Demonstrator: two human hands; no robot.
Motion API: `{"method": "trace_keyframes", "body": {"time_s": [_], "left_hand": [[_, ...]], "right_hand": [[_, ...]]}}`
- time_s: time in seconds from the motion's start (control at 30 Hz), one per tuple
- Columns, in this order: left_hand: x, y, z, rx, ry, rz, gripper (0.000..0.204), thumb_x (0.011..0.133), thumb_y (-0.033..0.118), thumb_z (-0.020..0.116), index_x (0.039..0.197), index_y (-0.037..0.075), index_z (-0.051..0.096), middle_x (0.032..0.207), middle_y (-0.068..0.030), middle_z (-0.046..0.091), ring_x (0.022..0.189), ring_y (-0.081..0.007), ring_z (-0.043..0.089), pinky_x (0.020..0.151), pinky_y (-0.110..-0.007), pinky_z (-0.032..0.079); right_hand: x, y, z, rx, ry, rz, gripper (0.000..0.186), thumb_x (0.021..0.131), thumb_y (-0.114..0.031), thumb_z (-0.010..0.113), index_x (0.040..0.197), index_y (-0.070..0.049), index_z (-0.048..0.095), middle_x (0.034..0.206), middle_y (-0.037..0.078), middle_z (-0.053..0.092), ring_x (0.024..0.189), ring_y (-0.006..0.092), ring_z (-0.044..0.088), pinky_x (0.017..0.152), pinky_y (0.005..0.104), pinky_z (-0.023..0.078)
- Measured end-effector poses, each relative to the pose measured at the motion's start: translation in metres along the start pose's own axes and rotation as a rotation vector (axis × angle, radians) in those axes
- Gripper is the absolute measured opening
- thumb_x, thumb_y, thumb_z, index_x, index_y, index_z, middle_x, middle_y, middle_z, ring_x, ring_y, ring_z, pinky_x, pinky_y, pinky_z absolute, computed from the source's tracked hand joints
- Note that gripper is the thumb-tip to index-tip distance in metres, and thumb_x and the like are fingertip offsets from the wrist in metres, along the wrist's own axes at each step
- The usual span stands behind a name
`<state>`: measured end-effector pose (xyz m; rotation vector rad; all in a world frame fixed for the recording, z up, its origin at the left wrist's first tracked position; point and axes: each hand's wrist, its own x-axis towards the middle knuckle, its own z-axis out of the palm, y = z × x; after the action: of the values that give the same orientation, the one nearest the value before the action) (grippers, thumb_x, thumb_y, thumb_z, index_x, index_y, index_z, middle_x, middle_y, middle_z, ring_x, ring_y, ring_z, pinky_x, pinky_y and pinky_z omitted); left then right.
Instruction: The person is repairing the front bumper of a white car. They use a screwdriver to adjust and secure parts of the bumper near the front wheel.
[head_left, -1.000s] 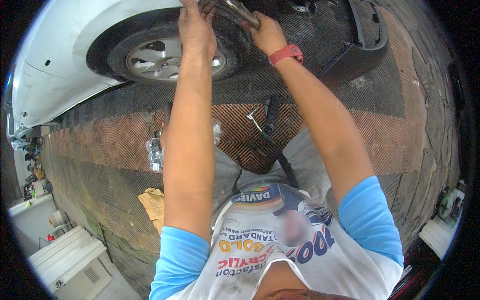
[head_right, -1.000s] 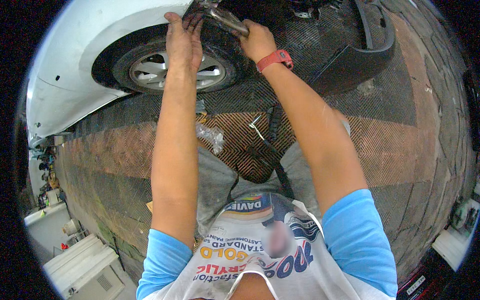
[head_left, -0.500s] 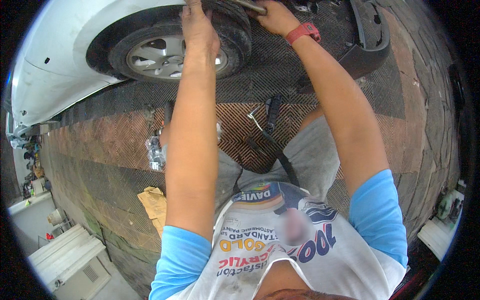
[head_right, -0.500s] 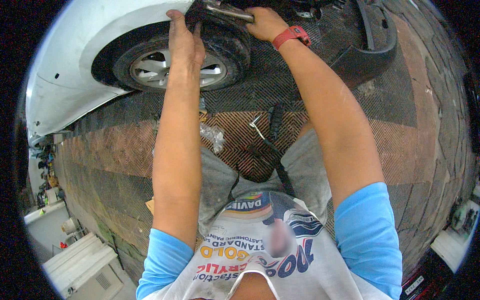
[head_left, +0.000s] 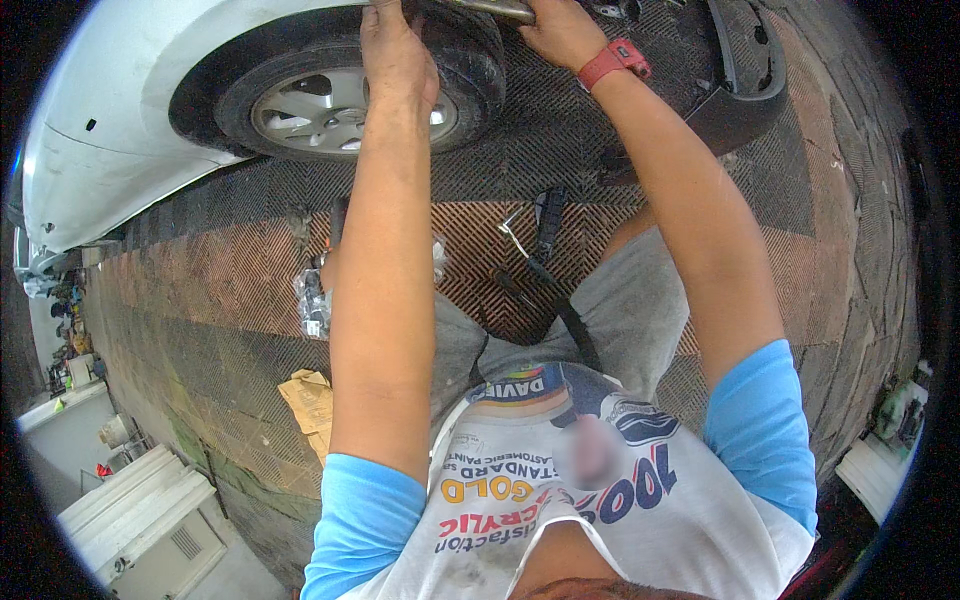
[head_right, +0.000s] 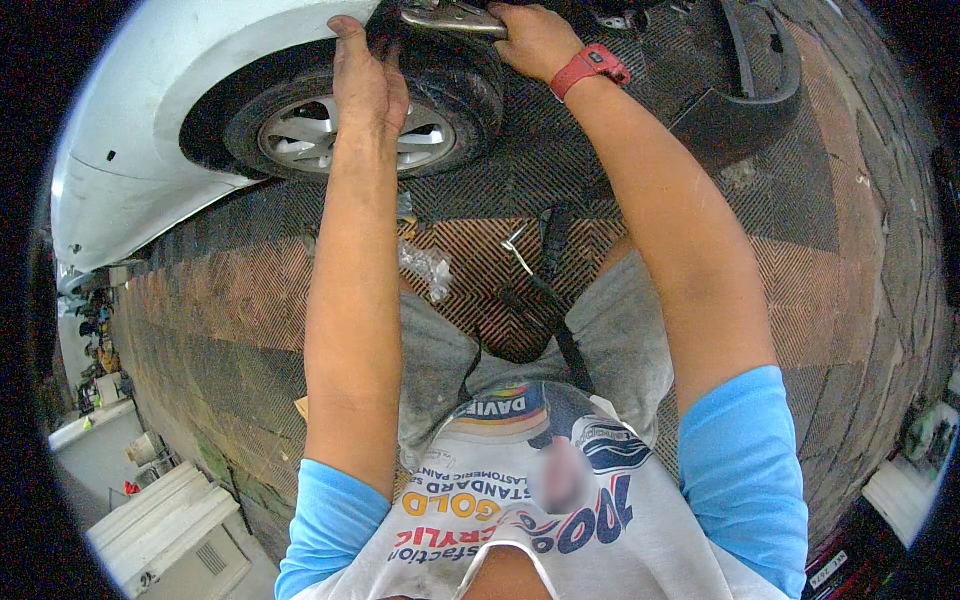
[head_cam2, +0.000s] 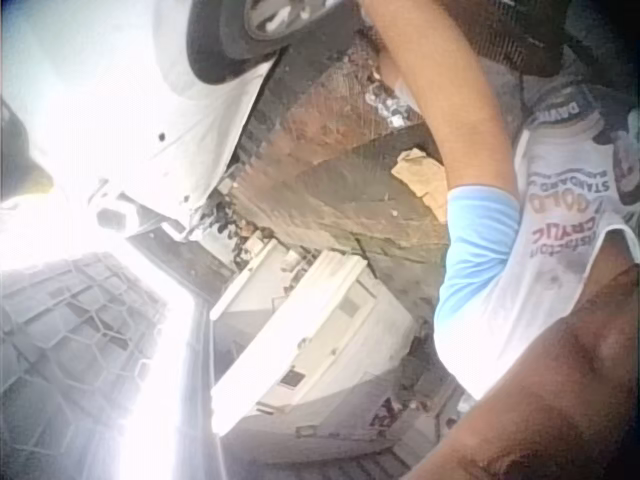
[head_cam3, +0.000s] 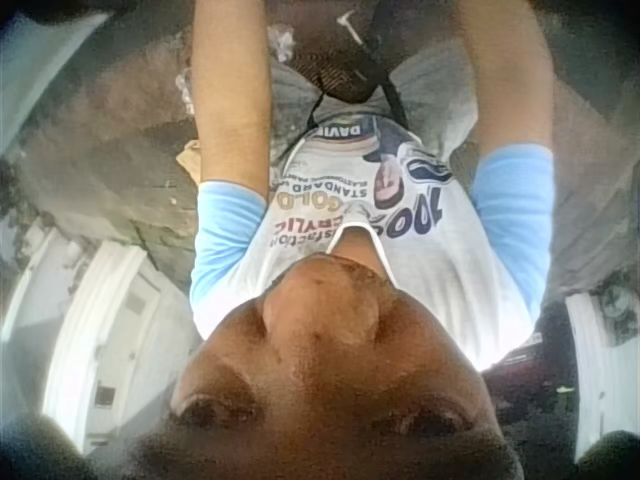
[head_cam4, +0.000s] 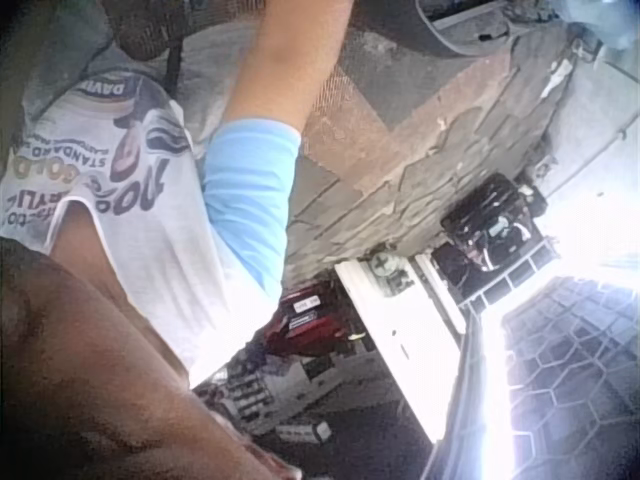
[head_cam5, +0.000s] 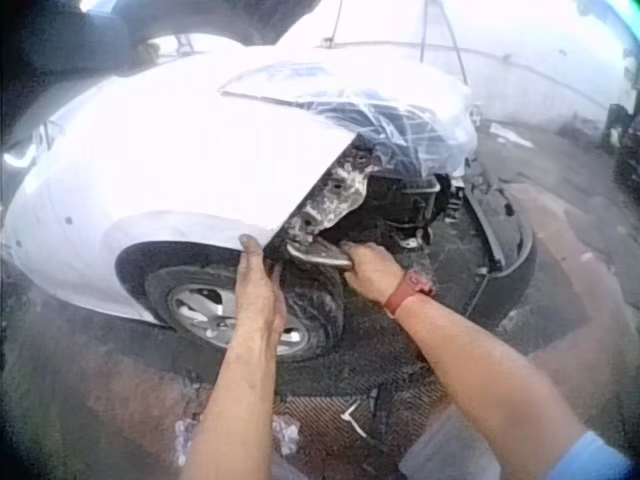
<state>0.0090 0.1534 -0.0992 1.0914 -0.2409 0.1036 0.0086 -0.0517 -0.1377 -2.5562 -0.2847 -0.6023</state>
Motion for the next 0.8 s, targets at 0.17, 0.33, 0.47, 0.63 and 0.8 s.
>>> {"method": "trace_keyframes", "body": {"time_s": [0.17, 0.33, 0.47, 0.63, 0.8], "left_hand": [[0.005, 0.001, -0.002, -0.066, 0.052, -0.020, 0.069, 0.102, 0.055, 0.050, 0.149, 0.007, 0.040, 0.149, -0.0053, 0.048, 0.135, -0.0233, 0.044, 0.118, -0.046, 0.027], [0.008, 0.008, -0.011, -0.052, -0.034, -0.063, 0.067, 0.102, 0.054, 0.050, 0.145, 0.003, 0.042, 0.146, -0.0089, 0.051, 0.133, -0.0237, 0.047, 0.118, -0.043, 0.032], [0.008, 0.005, -0.006, -0.041, -0.060, -0.109, 0.068, 0.101, 0.055, 0.049, 0.143, 0.001, 0.044, 0.143, -0.0115, 0.054, 0.132, -0.0245, 0.048, 0.119, -0.042, 0.032], [0.011, 0.005, -0.021, 0.032, -0.129, -0.128, 0.076, 0.101, 0.060, 0.043, 0.148, 0.001, 0.037, 0.149, -0.0124, 0.047, 0.138, -0.0244, 0.042, 0.122, -0.043, 0.025], [0.010, 0.009, -0.022, 0.059, -0.162, -0.154, 0.074, 0.104, 0.059, 0.037, 0.149, 0.000, 0.035, 0.154, -0.0112, 0.042, 0.143, -0.0242, 0.037, 0.123, -0.044, 0.022]], "right_hand": [[-0.003, -0.016, -0.007, 0.061, -0.040, 0.068, 0.039, 0.078, -0.010, 0.068, 0.116, -0.001, 0.066, 0.118, 0.028, 0.064, 0.113, 0.0443, 0.060, 0.096, 0.0505, 0.049], [-0.019, -0.016, 0.079, 0.065, 0.215, 0.159, 0.051, 0.080, -0.019, 0.075, 0.128, -0.009, 0.059, 0.118, 0.017, 0.066, 0.113, 0.0399, 0.060, 0.095, 0.0490, 0.052], [-0.023, -0.019, 0.095, 0.067, 0.271, 0.156, 0.054, 0.078, -0.015, 0.076, 0.129, -0.008, 0.059, 0.122, 0.019, 0.062, 0.115, 0.0384, 0.059, 0.095, 0.0492, 0.053], [-0.017, -0.051, 0.061, 0.043, 0.293, 0.157, 0.037, 0.075, -0.015, 0.077, 0.108, -0.002, 0.067, 0.115, 0.022, 0.059, 0.110, 0.0412, 0.054, 0.095, 0.0511, 0.047], [-0.013, -0.058, 0.052, 0.020, 0.236, 0.209, 0.034, 0.075, -0.015, 0.077, 0.107, -0.005, 0.069, 0.116, 0.020, 0.059, 0.106, 0.0385, 0.060, 0.087, 0.0499, 0.054]]}}
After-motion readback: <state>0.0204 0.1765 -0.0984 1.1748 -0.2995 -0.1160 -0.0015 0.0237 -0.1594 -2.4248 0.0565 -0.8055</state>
